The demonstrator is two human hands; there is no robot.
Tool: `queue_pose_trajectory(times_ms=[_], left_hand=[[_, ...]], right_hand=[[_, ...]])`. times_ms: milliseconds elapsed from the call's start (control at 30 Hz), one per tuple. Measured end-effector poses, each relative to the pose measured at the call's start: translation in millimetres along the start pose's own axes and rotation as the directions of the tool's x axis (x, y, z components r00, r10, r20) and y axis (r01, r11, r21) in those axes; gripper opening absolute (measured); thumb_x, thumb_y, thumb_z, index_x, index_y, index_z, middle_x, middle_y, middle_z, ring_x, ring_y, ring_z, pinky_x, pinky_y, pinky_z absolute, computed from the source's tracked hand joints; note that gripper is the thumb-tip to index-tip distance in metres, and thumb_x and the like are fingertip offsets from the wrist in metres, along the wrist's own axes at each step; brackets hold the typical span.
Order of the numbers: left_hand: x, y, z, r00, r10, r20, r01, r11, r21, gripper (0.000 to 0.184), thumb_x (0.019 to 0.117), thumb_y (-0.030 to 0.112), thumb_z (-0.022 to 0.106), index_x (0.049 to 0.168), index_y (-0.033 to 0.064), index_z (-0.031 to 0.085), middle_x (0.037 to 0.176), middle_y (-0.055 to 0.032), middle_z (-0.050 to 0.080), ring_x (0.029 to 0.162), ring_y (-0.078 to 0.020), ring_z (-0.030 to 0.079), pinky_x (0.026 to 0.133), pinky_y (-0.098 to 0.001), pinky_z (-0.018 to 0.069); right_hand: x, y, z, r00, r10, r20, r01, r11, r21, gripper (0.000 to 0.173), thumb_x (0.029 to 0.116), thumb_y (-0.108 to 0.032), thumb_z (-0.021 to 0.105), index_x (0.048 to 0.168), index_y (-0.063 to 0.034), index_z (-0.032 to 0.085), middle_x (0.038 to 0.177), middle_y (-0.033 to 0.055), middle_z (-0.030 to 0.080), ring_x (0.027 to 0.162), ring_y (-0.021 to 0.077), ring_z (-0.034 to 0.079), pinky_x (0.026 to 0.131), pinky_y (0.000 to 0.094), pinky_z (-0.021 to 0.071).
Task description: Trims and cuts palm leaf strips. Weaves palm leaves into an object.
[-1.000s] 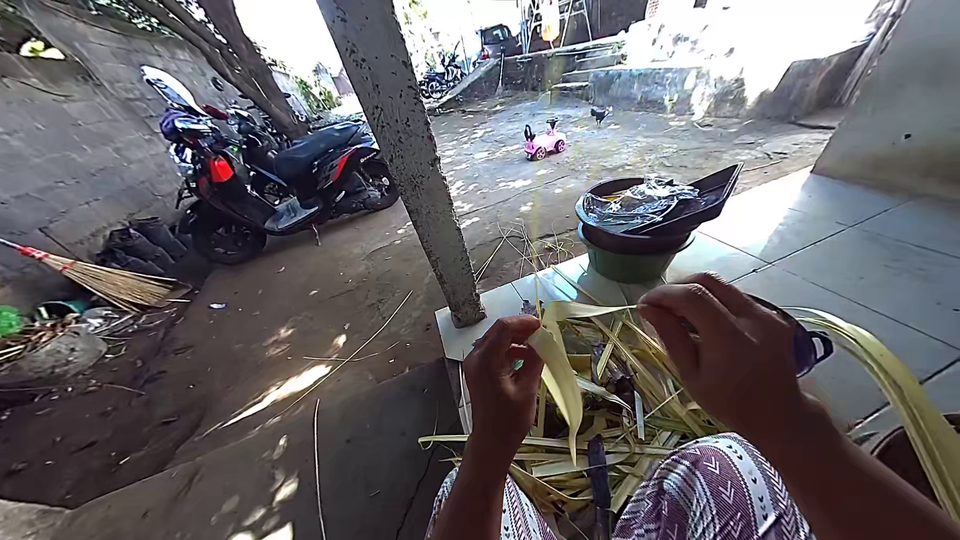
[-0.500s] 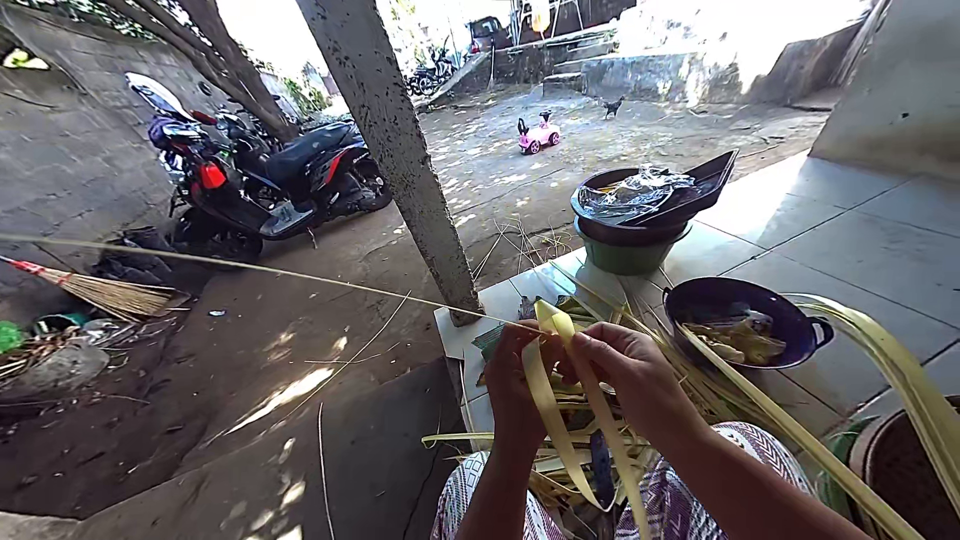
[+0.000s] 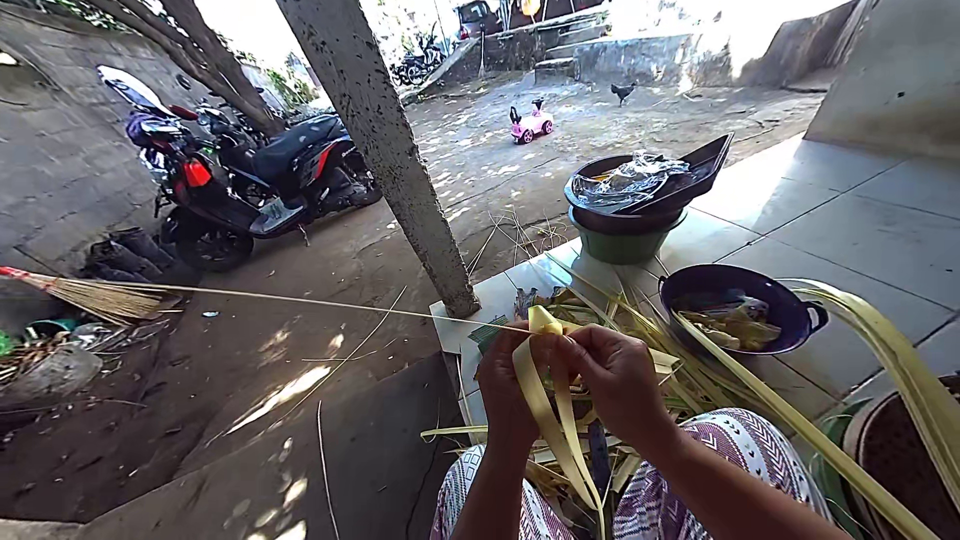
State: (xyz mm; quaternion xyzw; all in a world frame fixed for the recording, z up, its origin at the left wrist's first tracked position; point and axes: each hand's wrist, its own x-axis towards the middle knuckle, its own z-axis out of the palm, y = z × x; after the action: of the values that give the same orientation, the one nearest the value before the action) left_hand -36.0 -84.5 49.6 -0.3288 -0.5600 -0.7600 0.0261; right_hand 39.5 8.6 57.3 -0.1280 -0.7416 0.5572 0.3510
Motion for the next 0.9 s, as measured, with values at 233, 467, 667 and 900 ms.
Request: queue_pose_trajectory(times_ms=[233,467,667,900], left_hand=[[4.4,-0.1,-1.5,0.995,0.098,-0.014,-0.092,0.963,0.252,0.005,0.0887,0.002,0.069,0.09,0.0044,0.065,0.073,0.0079,0.067,0.067,0.0045,0.065,0.065,-0.0145,0.0564],[10.0,5.5,-8.0,1.0,0.004,0.018,-0.01,0.944,0.329,0.006,0.0898,0.003,0.07,0.095,0.0024,0.067,0.073,0.0065,0.068,0.067,0.0051,0.065,0.065,-0.0139,0.0563],[17.2,10.9,-10.0,0.987,-0.118,0.113,0.058,0.9,0.432,0.013,0.0898,0.0,0.07,0.103,0.001,0.069,0.077,0.0025,0.071,0.069,0.0029,0.066,0.068,-0.0169,0.0553],[25.5,16.3,-16.6,0.92,-0.308,0.243,0.227,0.923,0.31,0.024,0.0921,-0.005,0.067,0.115,-0.0005,0.063,0.081,-0.0016,0.071,0.069,-0.0042,0.068,0.067,-0.0219,0.0592]], right_hand=[[-5.3,5.3,-8.6,0.991,-0.096,0.088,0.112,0.975,-0.194,0.021,0.1013,-0.025,0.06,0.098,-0.0078,0.071,0.079,-0.0039,0.071,0.068,-0.002,0.067,0.064,0.0145,0.0561],[-11.9,4.1,-25.1,0.95,-0.229,0.21,0.243,0.969,-0.043,0.024,0.102,-0.028,0.058,0.102,-0.0068,0.07,0.09,-0.004,0.071,0.082,-0.0027,0.067,0.072,0.0139,0.0557],[-12.5,-8.0,-22.9,0.865,-0.013,0.501,-0.137,0.955,0.263,0.02,0.0975,-0.01,0.061,0.114,-0.0002,0.056,0.096,-0.0004,0.067,0.081,0.0043,0.07,0.076,0.0228,0.0613],[11.2,-25.2,-60.5,0.872,-0.068,0.485,0.012,0.993,0.117,0.02,0.1024,-0.011,0.053,0.114,-0.0107,0.069,0.082,-0.009,0.067,0.056,-0.0052,0.053,0.051,0.0112,0.0458]])
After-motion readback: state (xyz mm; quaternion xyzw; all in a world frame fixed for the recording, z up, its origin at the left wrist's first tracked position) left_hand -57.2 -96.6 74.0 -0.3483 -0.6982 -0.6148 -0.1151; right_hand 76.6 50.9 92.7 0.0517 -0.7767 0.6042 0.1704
